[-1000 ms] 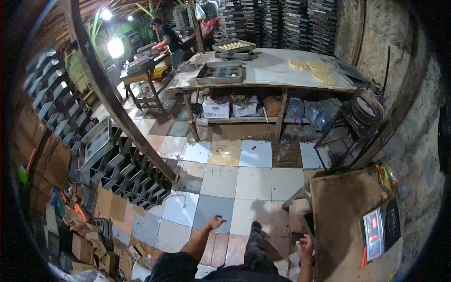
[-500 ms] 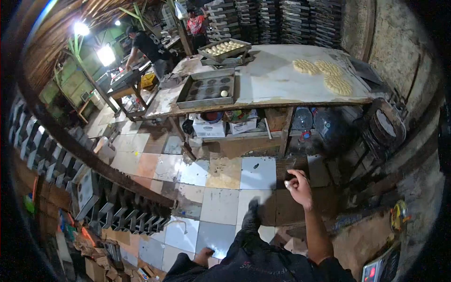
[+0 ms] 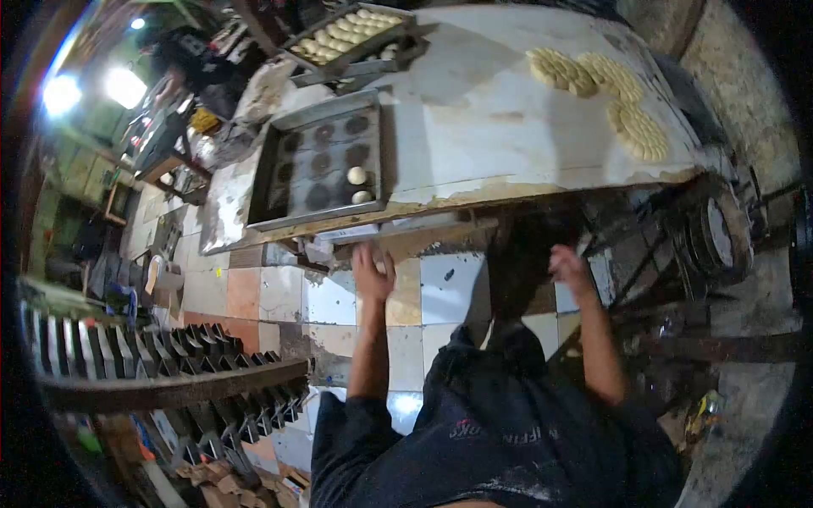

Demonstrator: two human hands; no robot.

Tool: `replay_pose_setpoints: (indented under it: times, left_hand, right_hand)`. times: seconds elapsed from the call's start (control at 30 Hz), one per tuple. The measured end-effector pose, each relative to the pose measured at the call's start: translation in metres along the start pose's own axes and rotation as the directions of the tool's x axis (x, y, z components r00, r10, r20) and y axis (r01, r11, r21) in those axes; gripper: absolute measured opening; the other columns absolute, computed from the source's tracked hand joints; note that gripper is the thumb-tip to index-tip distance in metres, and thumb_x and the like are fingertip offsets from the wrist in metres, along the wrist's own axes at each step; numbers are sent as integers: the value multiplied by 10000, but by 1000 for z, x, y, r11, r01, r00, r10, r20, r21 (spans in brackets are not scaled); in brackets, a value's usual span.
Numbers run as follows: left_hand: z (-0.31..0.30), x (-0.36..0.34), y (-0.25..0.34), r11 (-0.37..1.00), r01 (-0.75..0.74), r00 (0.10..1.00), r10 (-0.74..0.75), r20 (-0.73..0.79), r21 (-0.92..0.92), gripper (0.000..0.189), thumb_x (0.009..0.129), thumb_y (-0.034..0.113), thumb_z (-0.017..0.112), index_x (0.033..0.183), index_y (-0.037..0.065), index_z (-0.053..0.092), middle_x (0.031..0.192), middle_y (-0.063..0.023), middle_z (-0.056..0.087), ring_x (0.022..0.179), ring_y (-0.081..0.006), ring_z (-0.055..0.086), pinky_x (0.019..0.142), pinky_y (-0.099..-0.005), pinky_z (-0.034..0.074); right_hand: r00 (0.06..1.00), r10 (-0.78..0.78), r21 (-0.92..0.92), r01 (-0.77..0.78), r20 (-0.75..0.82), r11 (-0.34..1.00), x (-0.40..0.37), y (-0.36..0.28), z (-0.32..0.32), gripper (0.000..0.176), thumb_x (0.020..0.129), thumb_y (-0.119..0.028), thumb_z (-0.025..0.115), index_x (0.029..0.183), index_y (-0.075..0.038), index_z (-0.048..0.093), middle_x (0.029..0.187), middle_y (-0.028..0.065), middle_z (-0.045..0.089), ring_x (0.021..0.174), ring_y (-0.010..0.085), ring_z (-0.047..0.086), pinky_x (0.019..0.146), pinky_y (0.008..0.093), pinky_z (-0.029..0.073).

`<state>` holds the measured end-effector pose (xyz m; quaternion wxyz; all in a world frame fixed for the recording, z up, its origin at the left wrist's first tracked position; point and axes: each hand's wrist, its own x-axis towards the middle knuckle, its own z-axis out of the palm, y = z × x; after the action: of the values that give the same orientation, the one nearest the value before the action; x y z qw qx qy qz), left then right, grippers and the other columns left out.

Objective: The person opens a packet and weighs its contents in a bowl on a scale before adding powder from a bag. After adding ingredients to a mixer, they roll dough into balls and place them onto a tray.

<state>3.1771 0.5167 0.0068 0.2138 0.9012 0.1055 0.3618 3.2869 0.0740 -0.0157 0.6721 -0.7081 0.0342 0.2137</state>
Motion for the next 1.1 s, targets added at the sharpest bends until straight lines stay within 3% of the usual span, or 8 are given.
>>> replay_pose_setpoints:
  times: [0.23,0.4,0.5,0.6,0.7,0.9,1.03,1.1]
  left_hand:
    - [67,122,24,871,150,964,-234,127,468,690,748,432,681,1212,-27,456,1116,-230,570,1018,-393,554,842,-451,460]
    - [89,160,104,482,314,736,-668,111,818,716,646,454,739,1179,41,499,1114,-145,545,1034,-341,510,830,-490,399]
    - [164,223,175,639,260,935,-354,-24,724,650,628,376,765,1138,74,497,1068,-101,542,1030,-302,481,833,-485,359]
    - [324,267,220,902,319,883,-171,436,-291,391,786,182,704,1126,57,554,1094,-132,560,1006,-277,533,888,-367,426]
    - [458,291,295,829,335,698,102,709,-448,398,793,204,707,1150,85,580,1004,-135,595,919,-257,597,769,-378,497]
    - [606,321,377,830,345,847,-75,525,-437,412,833,287,657,1094,-16,559,1004,-185,578,900,-308,571,786,-375,469]
    - [613,304,365,240,842,539,-382,751,-482,342,848,230,635,1079,-3,536,920,-105,601,788,-215,565,706,-329,468]
    - [609,305,355,-304,811,407,-321,855,-500,381,894,274,545,1137,-15,493,897,-108,599,691,-202,552,614,-322,470]
  right_hand:
    - [748,343,644,145,-568,751,105,-31,-154,467,816,-364,606,1187,-94,520,914,20,569,838,143,557,724,336,444]
    - [588,-365,7,533,-721,846,178,-101,-204,369,847,-262,602,1142,-51,539,938,41,584,765,154,566,719,302,468]
    - [792,-378,11,436,-480,900,253,-119,-207,225,855,-185,598,990,-5,609,841,51,607,761,130,590,713,257,481]
    - [813,-500,-180,467,-298,866,328,-170,-197,299,831,-142,634,1091,-18,557,966,77,603,837,133,595,727,267,490]
    - [789,-447,-212,394,-422,894,429,-173,-208,446,801,-162,669,1178,-22,476,1028,101,581,862,164,606,725,298,496]
    - [689,22,-95,-132,-725,987,513,-216,-212,552,756,-247,712,1173,17,466,1061,147,577,932,274,605,747,397,493]
    - [809,-169,93,266,-563,960,479,-208,-216,413,821,-352,650,1060,-26,568,1025,66,592,933,240,581,778,331,451]
    - [912,198,619,73,-358,782,529,-161,-221,471,723,-424,682,1013,-58,618,1010,128,637,933,278,602,776,356,475]
